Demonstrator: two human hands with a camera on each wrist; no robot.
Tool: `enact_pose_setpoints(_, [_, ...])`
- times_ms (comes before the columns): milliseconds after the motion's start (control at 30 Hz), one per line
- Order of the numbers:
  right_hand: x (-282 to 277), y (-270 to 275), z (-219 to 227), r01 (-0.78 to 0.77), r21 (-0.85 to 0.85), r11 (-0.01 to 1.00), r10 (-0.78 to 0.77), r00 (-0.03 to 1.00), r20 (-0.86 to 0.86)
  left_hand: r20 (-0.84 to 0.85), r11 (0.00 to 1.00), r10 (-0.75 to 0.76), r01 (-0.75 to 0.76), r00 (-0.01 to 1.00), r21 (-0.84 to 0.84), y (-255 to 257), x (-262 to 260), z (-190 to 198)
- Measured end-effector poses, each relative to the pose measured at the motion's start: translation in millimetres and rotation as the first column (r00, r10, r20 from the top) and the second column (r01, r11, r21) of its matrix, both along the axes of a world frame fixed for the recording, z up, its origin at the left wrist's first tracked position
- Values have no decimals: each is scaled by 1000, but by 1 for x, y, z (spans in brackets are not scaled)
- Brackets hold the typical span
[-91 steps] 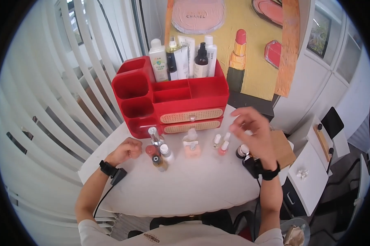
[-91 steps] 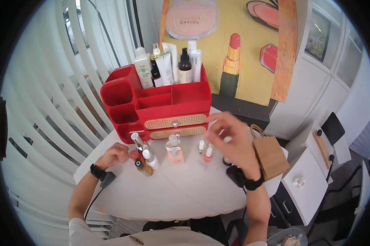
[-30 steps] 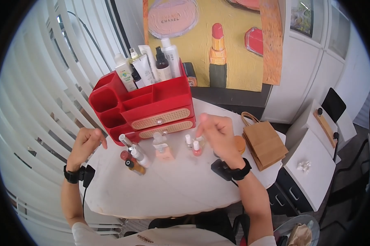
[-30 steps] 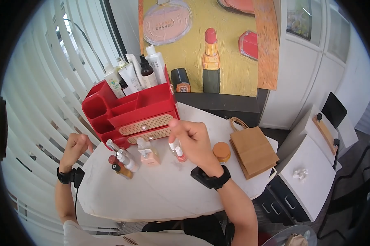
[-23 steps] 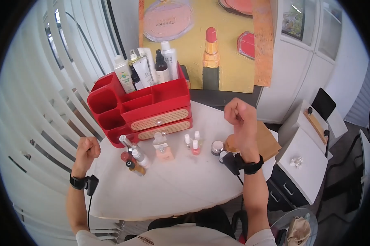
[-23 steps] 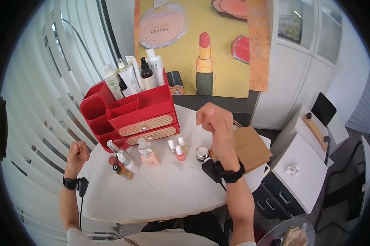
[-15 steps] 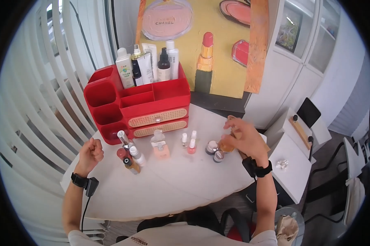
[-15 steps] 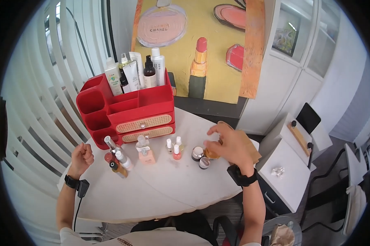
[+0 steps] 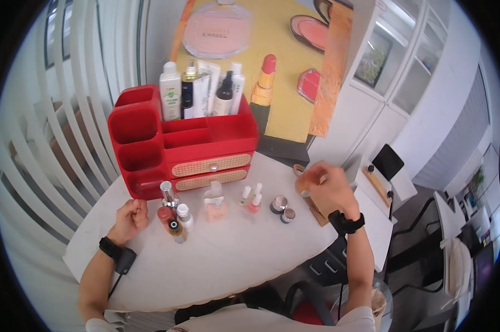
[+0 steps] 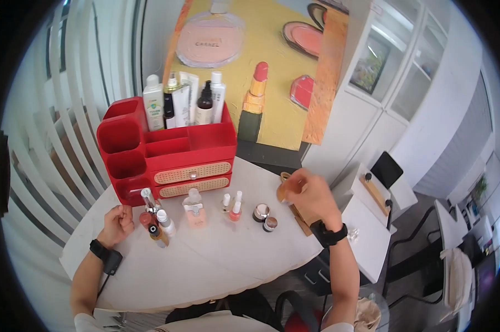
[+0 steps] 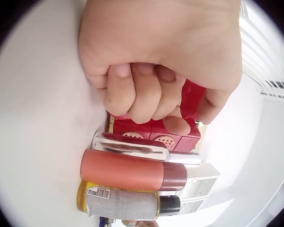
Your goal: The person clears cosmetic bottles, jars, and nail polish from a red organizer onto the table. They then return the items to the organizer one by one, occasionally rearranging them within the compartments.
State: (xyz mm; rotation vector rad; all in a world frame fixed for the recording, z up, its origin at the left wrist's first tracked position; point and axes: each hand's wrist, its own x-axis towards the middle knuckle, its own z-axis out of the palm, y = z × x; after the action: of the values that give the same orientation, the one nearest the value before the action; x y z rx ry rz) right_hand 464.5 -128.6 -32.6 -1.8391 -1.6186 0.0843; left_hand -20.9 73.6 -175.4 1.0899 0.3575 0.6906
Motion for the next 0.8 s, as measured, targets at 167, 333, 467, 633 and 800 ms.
enact_pose_setpoints(167, [-19,41,74,70,183,981,-60,997,-57,51,998,-57,57,997,0,-1,-2,4])
enact_pose_setpoints(333, [-52,105,121,-193,357,914,177,981,76,-14,993,-120,120,993,21,-1,0,3])
enact_pose_setpoints(467, [-81,149,115,-287,278,917,287,957,40,-10,993,-109,109,994,37,-3,2,4])
enact_pose_setpoints(633, [-105,178,90,-323,135,937,316,946,71,-49,993,-99,102,994,53,-6,4,12])
enact_pose_setpoints(800, [-118,184,81,-335,6,942,335,941,44,-77,993,-65,73,995,98,-5,3,10])
